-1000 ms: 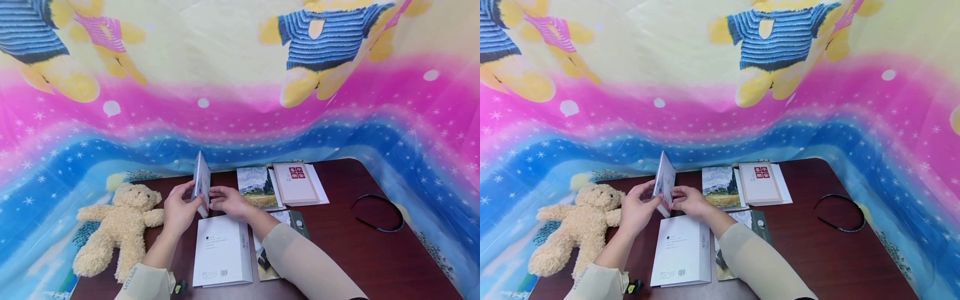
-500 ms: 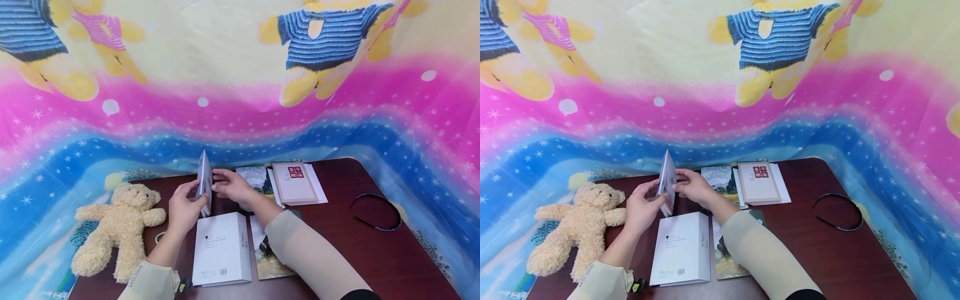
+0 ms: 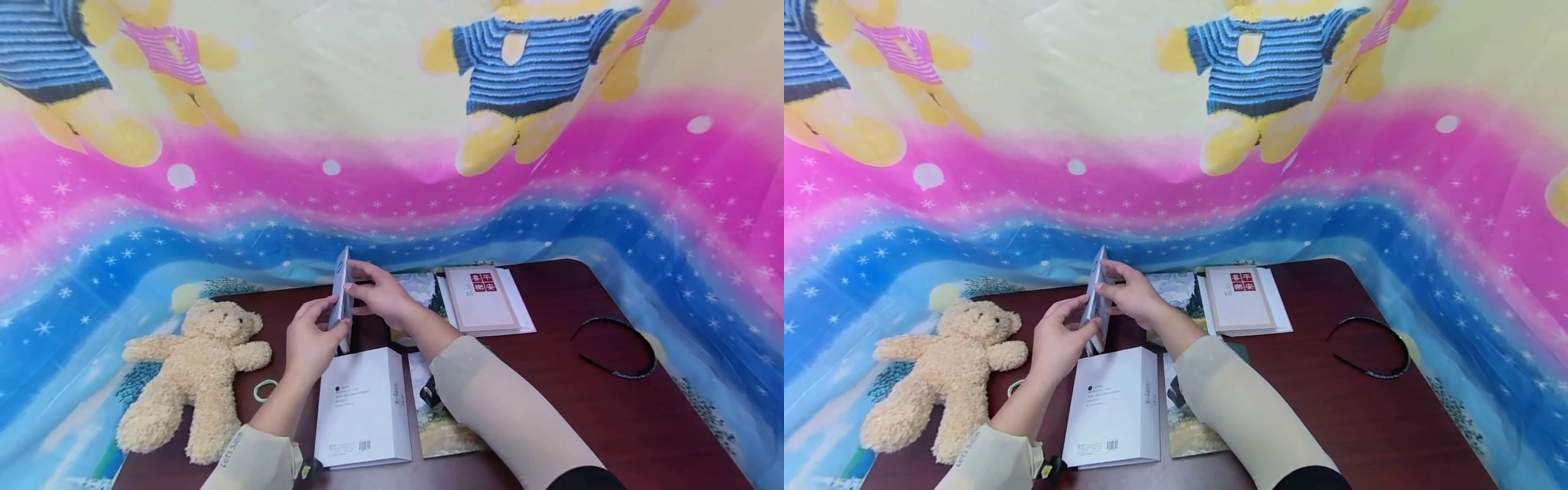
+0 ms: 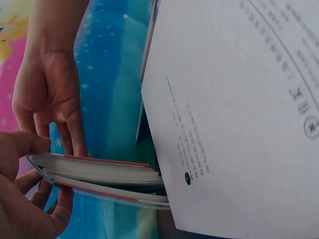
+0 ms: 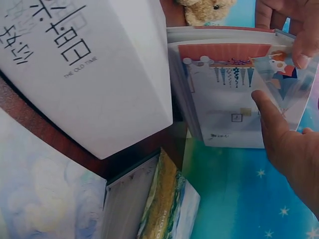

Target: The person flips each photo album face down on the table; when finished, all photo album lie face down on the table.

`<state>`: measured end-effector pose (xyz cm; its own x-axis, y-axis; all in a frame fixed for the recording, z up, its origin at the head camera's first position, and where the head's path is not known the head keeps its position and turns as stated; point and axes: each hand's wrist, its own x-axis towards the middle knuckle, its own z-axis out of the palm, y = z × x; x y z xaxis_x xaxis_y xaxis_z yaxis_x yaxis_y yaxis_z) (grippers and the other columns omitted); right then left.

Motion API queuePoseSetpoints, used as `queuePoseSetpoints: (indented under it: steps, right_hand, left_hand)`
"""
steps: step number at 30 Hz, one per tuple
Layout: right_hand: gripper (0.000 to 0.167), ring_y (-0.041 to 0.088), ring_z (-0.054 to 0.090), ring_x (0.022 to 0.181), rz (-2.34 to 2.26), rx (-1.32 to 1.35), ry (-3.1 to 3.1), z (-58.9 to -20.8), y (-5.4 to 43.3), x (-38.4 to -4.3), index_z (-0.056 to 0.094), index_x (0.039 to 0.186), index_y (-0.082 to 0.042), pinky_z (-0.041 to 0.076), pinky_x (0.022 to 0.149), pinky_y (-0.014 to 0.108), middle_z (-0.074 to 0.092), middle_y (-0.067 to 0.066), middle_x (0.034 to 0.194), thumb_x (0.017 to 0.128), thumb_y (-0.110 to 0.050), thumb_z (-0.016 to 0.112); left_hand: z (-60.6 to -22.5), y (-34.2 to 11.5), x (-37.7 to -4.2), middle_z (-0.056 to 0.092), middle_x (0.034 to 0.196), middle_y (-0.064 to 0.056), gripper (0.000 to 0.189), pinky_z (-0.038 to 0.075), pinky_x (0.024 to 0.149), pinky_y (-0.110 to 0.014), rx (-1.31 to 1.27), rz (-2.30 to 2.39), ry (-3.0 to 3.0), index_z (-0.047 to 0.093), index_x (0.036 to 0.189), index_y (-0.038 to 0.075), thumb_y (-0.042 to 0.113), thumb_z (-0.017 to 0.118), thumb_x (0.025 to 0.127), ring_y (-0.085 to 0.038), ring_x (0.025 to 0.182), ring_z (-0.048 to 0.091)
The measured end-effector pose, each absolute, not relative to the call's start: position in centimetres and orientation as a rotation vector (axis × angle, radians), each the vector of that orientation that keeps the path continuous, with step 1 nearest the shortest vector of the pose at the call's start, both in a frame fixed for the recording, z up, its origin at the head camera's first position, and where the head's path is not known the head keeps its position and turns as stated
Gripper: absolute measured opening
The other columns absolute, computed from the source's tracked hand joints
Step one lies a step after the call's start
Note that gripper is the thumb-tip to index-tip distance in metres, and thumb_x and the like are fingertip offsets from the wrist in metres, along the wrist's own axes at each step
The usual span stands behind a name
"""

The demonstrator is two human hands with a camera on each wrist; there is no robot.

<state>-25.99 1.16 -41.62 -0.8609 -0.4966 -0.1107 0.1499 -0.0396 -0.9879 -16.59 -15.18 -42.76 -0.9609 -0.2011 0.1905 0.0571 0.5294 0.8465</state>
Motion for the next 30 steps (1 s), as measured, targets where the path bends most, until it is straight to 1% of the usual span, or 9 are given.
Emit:
queuePoseSetpoints:
  steps: [6,8,12,15,18,20,23,28,30]
  right_hand:
    - [0.062,0.035,0.052,0.135,-1.943,-0.377,1.808,-41.2,1.4,-26.0,0.038,0.162,-0.024,0.059,0.091,0.043,0.04,0.012,0.158,0.105,-0.02,0.063]
    - [0.062,0.035,0.054,0.134,-1.947,-0.37,1.815,-41.3,1.4,-25.9,0.039,0.162,-0.023,0.059,0.092,0.045,0.041,0.012,0.157,0.105,-0.019,0.064]
    - [0.061,0.033,0.057,0.131,-1.958,-0.341,1.822,-41.6,1.7,-26.0,0.042,0.16,-0.024,0.055,0.099,0.052,0.043,0.01,0.156,0.104,-0.019,0.065]
    - [0.059,0.032,0.057,0.131,-1.955,-0.335,1.836,-41.8,1.9,-26.0,0.043,0.159,-0.025,0.054,0.099,0.053,0.043,0.009,0.156,0.104,-0.02,0.065]
    - [0.058,0.032,0.057,0.131,-1.94,-0.338,1.864,-42.0,2.1,-26.0,0.044,0.159,-0.024,0.056,0.096,0.049,0.043,0.008,0.157,0.105,-0.021,0.064]
    - [0.057,0.031,0.058,0.13,-1.934,-0.332,1.877,-42.2,2.2,-26.0,0.045,0.159,-0.024,0.058,0.094,0.045,0.044,0.007,0.157,0.105,-0.022,0.064]
    - [0.057,0.03,0.057,0.131,-1.929,-0.323,1.891,-42.5,2.3,-26.0,0.045,0.159,-0.023,0.059,0.092,0.042,0.045,0.006,0.156,0.105,-0.022,0.064]
    - [0.056,0.028,0.058,0.129,-1.941,-0.308,1.908,-42.9,2.6,-26.2,0.046,0.158,-0.022,0.057,0.095,0.046,0.046,0.005,0.155,0.105,-0.021,0.064]
    - [0.056,0.027,0.059,0.128,-1.947,-0.3,1.915,-43.0,2.7,-26.3,0.047,0.157,-0.022,0.057,0.095,0.047,0.046,0.005,0.154,0.105,-0.02,0.065]
  left_hand:
    - [-42.8,-14.6,-16.6,0.062,0.133,-0.004,0.049,0.063,0.074,-0.039,0.115,-1.397,-2.507,0.069,0.134,0.011,0.017,0.083,0.087,-0.023,0.093,0.073]
    - [-42.7,-14.3,-16.5,0.062,0.133,-0.005,0.05,0.063,0.073,-0.038,0.106,-1.389,-2.508,0.07,0.134,0.011,0.018,0.083,0.087,-0.023,0.092,0.072]
    - [-42.8,-13.7,-16.5,0.063,0.133,-0.005,0.05,0.062,0.073,-0.039,0.086,-1.37,-2.511,0.07,0.133,0.01,0.017,0.084,0.086,-0.024,0.091,0.071]
    - [-43.1,-13.5,-16.6,0.062,0.134,-0.006,0.05,0.062,0.077,-0.042,0.071,-1.36,-2.52,0.07,0.134,0.01,0.017,0.085,0.086,-0.026,0.095,0.07]
    - [-43.3,-13.3,-16.6,0.062,0.135,-0.007,0.052,0.061,0.083,-0.044,0.07,-1.348,-2.534,0.07,0.134,0.01,0.017,0.085,0.086,-0.028,0.1,0.069]
    - [-43.4,-13.1,-16.6,0.062,0.135,-0.006,0.052,0.061,0.084,-0.045,0.075,-1.35,-2.54,0.07,0.134,0.011,0.017,0.086,0.085,-0.028,0.1,0.07]
    - [-43.4,-12.9,-16.7,0.062,0.134,-0.007,0.05,0.06,0.087,-0.047,0.07,-1.351,-2.538,0.071,0.133,0.01,0.016,0.086,0.085,-0.031,0.103,0.07]
    - [-43.6,-12.6,-17.0,0.063,0.134,-0.008,0.05,0.056,0.096,-0.049,0.047,-1.324,-2.535,0.072,0.132,0.01,0.016,0.086,0.084,-0.032,0.118,0.064]
    - [-43.8,-12.5,-17.1,0.063,0.133,-0.007,0.05,0.056,0.098,-0.048,0.04,-1.33,-2.534,0.073,0.131,0.01,0.015,0.086,0.084,-0.031,0.12,0.063]
